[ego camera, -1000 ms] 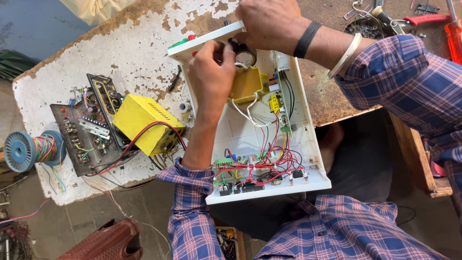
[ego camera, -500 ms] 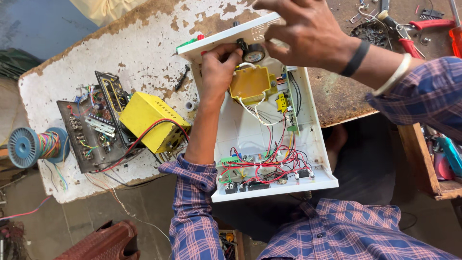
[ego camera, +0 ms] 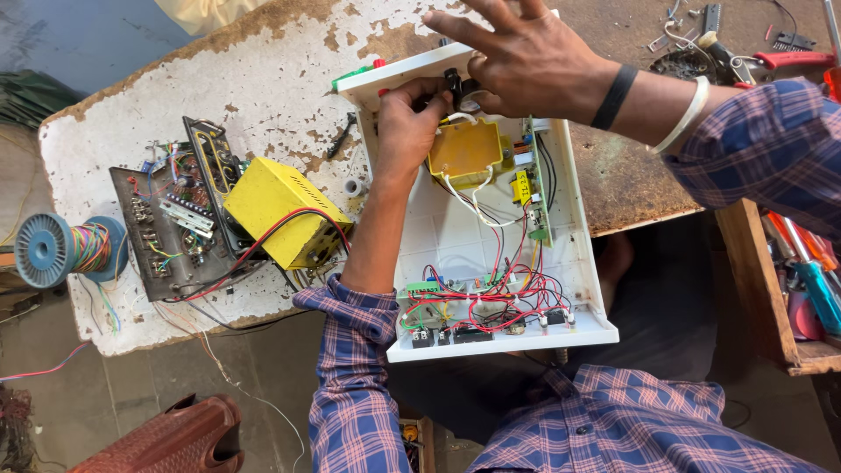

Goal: The person uses a screwdriver to tighten screws on the side of a white electronics enclosure. Then, the person uses black electrical tape to wrap and secure wires inside the enclosure.

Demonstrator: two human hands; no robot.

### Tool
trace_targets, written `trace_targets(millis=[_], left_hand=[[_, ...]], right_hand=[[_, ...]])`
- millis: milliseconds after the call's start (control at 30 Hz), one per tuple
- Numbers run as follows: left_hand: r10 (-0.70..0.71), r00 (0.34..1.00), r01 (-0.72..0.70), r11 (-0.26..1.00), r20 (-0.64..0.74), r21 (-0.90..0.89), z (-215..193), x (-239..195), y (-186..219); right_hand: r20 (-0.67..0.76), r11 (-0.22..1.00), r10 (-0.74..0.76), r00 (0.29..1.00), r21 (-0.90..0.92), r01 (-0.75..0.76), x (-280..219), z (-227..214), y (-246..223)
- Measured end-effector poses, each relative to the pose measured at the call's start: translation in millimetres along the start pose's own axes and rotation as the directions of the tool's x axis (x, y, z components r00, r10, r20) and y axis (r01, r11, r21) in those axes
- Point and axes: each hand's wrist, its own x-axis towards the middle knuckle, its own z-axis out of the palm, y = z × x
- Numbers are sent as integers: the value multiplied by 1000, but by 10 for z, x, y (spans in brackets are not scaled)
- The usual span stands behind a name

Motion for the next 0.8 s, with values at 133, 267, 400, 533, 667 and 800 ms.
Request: trace_targets(millis=[133, 267, 400, 533, 667, 800], left_hand=[[-13, 1000, 14, 995, -13, 104, -40, 12, 43], [-133, 991, 131, 978, 6, 162, -65, -12, 92], [-40, 993, 41, 999, 109, -13, -83, -40, 200], [7, 1000, -5, 935, -4, 354, -119, -62, 318], [26, 985, 17, 969, -170, 246, -113, -60, 349], [135, 968, -8, 861, -213, 509, -129, -103, 340]], right_hand=[[-43, 917, 67, 997, 397, -44, 83, -101, 106], [78, 753, 162, 984, 634, -175, 203, -183, 118], [-125, 907, 197, 972, 400, -133, 384, -137, -50], [-202, 919, 247, 948, 358, -164, 472, -21, -174], [-184, 760, 302, 936, 639, -119, 365, 1, -82], [-227, 781, 172, 959, 625, 9, 158, -75, 108]])
